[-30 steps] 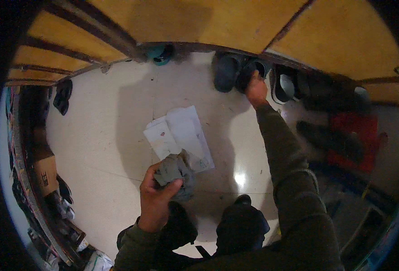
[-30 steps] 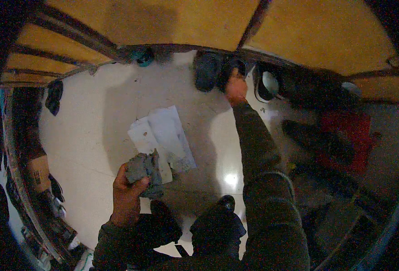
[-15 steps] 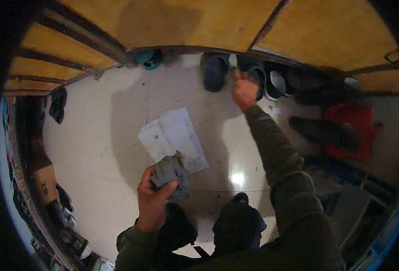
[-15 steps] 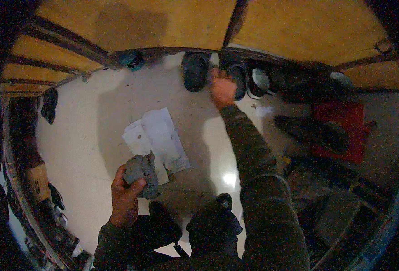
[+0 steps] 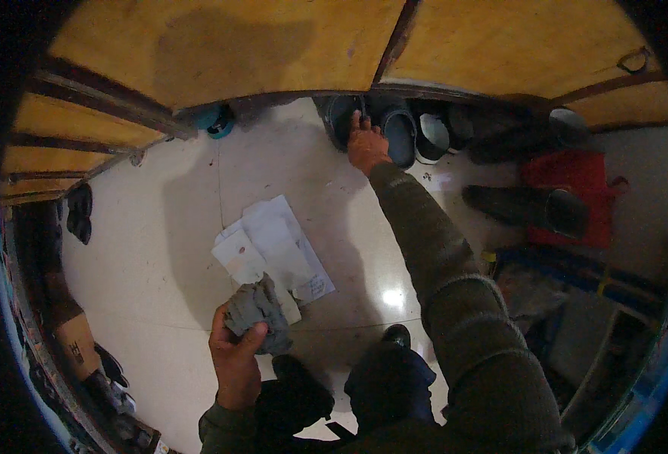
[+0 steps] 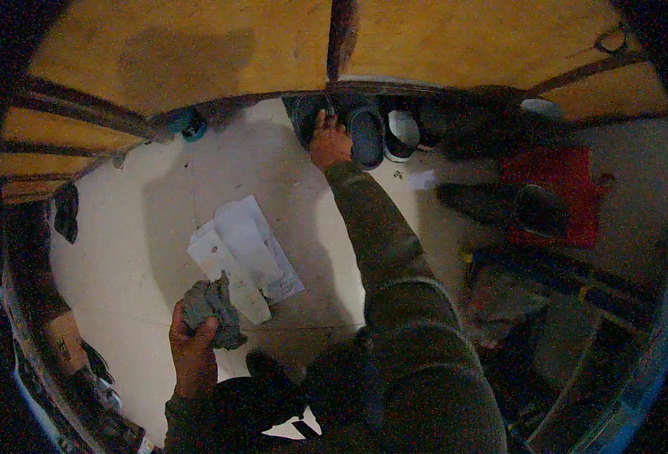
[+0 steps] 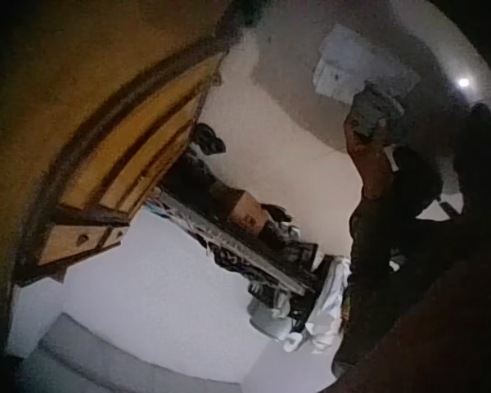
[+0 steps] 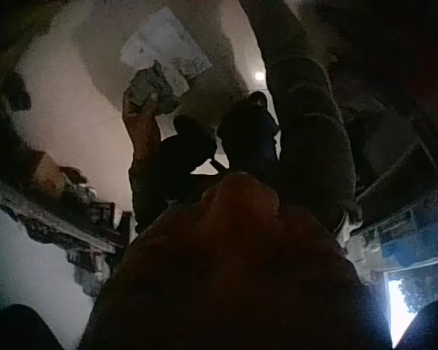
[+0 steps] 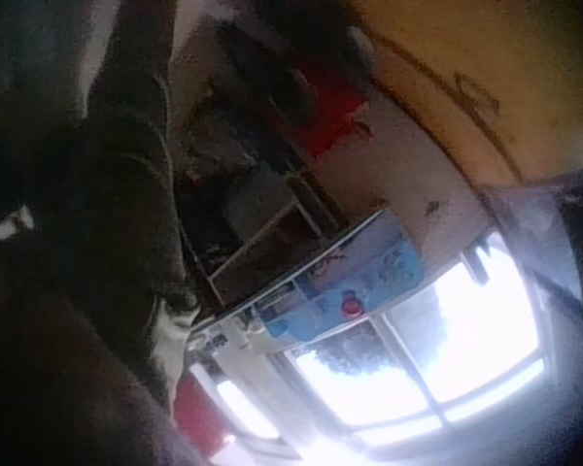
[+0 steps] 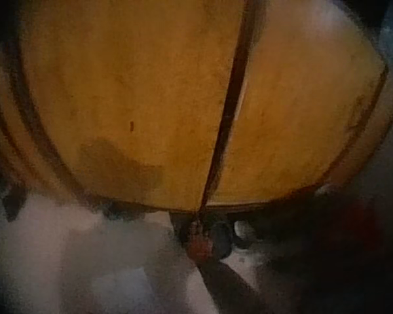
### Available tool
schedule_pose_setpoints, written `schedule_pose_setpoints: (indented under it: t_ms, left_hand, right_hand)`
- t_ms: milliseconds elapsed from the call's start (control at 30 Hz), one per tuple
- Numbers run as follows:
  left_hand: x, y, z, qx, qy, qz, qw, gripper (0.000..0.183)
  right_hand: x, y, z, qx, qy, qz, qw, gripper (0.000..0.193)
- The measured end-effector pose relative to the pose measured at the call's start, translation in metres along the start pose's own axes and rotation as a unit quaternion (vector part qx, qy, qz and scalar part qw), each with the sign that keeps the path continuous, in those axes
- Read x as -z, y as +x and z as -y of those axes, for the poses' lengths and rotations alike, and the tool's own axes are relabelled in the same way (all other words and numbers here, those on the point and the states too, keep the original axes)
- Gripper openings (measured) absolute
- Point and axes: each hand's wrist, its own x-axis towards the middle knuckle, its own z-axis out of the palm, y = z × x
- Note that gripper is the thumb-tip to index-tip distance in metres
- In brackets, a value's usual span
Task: The person wipes a red door with a cloth, then moves inside to wipe the tiled floor. They also pick up and reposition several pairs of shoes and slippers while cleaning.
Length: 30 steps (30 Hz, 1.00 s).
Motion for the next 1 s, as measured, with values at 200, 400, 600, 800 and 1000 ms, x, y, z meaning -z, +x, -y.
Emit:
schedule_pose_setpoints:
  t_ms: [200, 400, 600, 800, 1000]
  left_hand:
    - [0.002, -0.002, -0.002, -0.007, 0.013, -0.012, 1.0, 0.058]
    - [-0.004, 0.008, 0.003, 0.013, 0.027, 0.025, 0.999, 0.058]
    - [0.001, -0.002, 0.001, 0.008, 0.035, -0.001, 0.999, 0.058]
    - [-0.017, 0.017, 0.007, 0.014, 0.023, 0.051, 0.998, 0.06]
    - [-0.01, 0.062, 0.055, -0.013, 0.119, 0.087, 0.989, 0.066]
  right_hand:
    - [0.05, -0.022, -0.013, -0.158, 0.058, -0.036, 0.985, 0.046]
    - [0.004, -0.025, -0.074, -0.098, 0.079, 0.058, 0.99, 0.039]
    - [0.035, 0.002, 0.002, -0.094, 0.122, 0.052, 0.987, 0.042]
    - [0.033, -0.01, -0.006, -0.087, 0.196, -0.016, 0.977, 0.053]
    - [0.16, -0.199, 0.07, -0.065, 0.728, 0.401, 0.551, 0.07]
